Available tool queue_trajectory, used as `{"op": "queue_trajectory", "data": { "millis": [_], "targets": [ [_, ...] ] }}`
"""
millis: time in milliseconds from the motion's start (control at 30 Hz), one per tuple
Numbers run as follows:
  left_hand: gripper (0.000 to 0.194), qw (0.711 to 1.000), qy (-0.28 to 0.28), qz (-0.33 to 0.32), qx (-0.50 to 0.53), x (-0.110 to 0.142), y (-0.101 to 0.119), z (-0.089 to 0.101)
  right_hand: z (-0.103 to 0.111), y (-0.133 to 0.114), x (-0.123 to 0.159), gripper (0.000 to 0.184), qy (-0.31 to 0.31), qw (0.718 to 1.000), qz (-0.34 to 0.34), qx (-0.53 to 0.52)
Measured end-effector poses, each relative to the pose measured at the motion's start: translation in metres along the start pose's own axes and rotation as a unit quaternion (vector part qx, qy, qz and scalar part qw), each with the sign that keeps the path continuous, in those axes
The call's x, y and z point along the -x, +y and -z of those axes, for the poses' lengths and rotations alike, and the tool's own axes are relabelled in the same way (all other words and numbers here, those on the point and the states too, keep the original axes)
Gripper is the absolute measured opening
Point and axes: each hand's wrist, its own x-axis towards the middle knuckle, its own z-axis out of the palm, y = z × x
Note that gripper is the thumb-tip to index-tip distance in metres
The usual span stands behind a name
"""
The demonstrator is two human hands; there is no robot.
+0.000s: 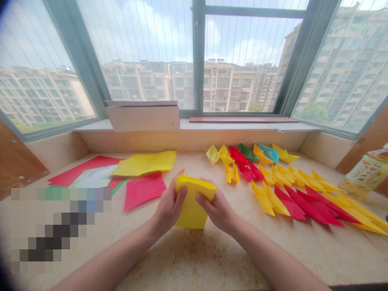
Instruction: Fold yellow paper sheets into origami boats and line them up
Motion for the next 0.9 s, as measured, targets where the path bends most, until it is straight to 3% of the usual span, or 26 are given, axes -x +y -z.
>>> {"op": "queue_trajectory", "data": {
  "millis": [167,300,633,900],
  "targets": [
    [0.045,1.0,-0.013,-0.003,0.022,0.001,0.0,0.0,-0.001,-0.007,0.006,0.057,-0.036,0.997,-0.048,-0.056],
    [0.036,1.0,-0.001,-0.004,0.014,0.003,0.001,-0.003,0.0,-0.012,0.008,0.065,-0.021,0.995,-0.062,-0.077],
    [0.029,0.999,0.043,0.027,-0.01,0.003,0.009,-0.001,-0.001,0.0,0.008,0.051,0.011,0.999,-0.033,-0.022],
    [0.036,0.998,0.024,0.054,0.004,0.001,0.004,-0.002,-0.003,-0.002,0.009,0.057,-0.025,0.997,-0.06,-0.048]
  ]
}}
